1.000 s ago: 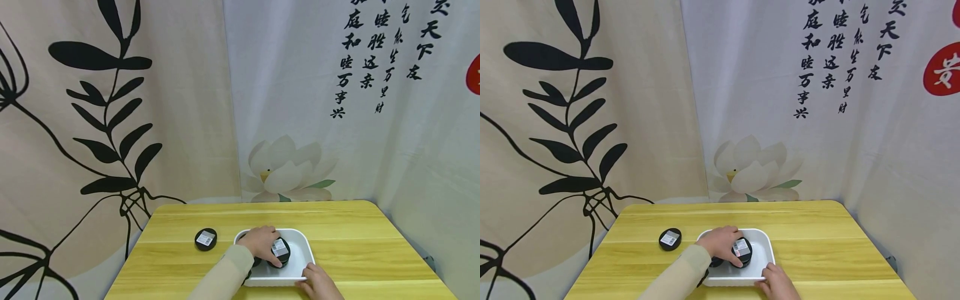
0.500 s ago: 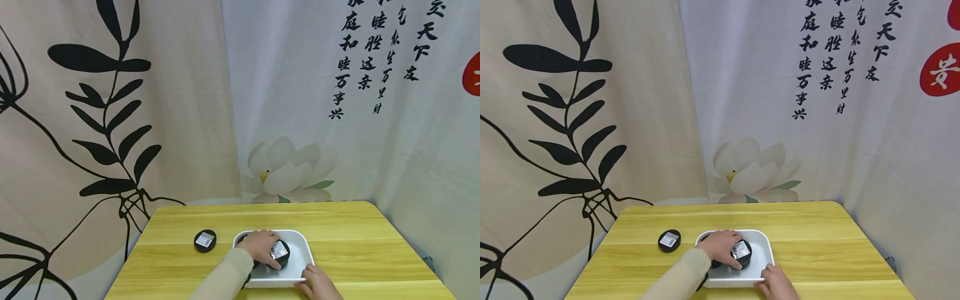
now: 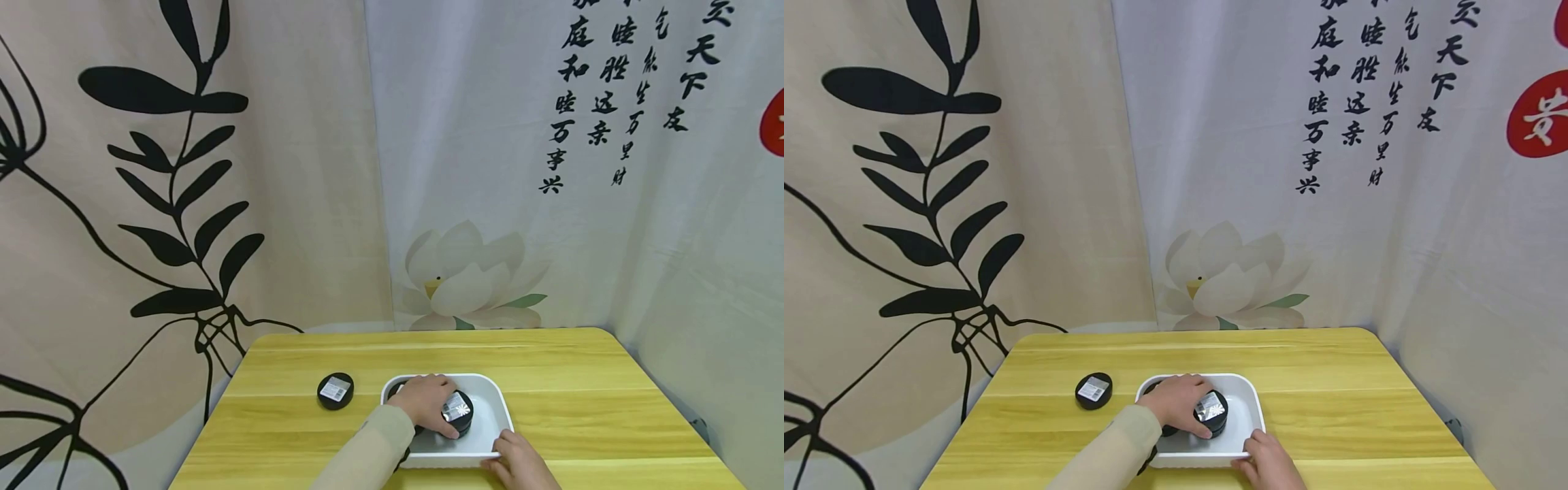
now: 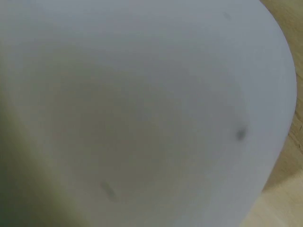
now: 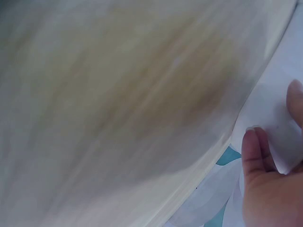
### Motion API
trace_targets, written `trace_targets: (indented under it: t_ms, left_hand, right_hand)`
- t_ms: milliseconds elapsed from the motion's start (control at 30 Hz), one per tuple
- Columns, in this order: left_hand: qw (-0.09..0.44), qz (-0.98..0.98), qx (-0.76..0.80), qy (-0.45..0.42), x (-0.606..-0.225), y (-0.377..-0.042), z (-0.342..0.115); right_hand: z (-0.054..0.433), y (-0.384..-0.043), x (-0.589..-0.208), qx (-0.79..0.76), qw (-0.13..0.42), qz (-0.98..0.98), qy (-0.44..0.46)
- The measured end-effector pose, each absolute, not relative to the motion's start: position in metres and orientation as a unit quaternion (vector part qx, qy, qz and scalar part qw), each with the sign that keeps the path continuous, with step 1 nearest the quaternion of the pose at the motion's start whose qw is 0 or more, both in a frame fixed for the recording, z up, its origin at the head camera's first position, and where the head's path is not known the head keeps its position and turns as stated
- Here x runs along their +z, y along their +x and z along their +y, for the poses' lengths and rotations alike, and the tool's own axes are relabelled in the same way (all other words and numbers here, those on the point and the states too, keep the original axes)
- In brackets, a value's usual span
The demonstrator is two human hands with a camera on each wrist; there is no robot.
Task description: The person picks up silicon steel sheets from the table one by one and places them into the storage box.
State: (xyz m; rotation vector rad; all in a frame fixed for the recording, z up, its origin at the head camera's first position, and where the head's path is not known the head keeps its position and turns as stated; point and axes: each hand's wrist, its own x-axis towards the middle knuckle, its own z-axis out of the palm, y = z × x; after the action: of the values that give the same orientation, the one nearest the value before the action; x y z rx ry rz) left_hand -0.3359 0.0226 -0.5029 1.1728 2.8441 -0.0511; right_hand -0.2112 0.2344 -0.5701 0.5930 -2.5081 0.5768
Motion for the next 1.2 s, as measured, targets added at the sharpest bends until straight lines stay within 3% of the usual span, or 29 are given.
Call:
trace_targets:
  t_ms: [400, 633, 867, 1200]
  left_hand:
    - [0.007, 0.915, 0.011, 0.402, -0.502, -0.332, 0.015]
    - [-0.027, 0.909, 0.038, 0.414, -0.504, -0.326, 0.007]
    - [-0.069, 0.897, 0.067, 0.431, -0.506, -0.321, -0.001]
    - [-0.159, 0.878, 0.079, 0.445, -0.510, -0.313, -0.018]
  right_hand:
    - [0.232, -0.209, -0.562, 0.224, 0.191, -0.937, 0.190]
    - [0.231, -0.209, -0.562, 0.224, 0.194, -0.936, 0.192]
    - [0.232, -0.209, -0.565, 0.218, 0.226, -0.928, 0.202]
    - [0.233, -0.209, -0.566, 0.224, 0.203, -0.934, 0.190]
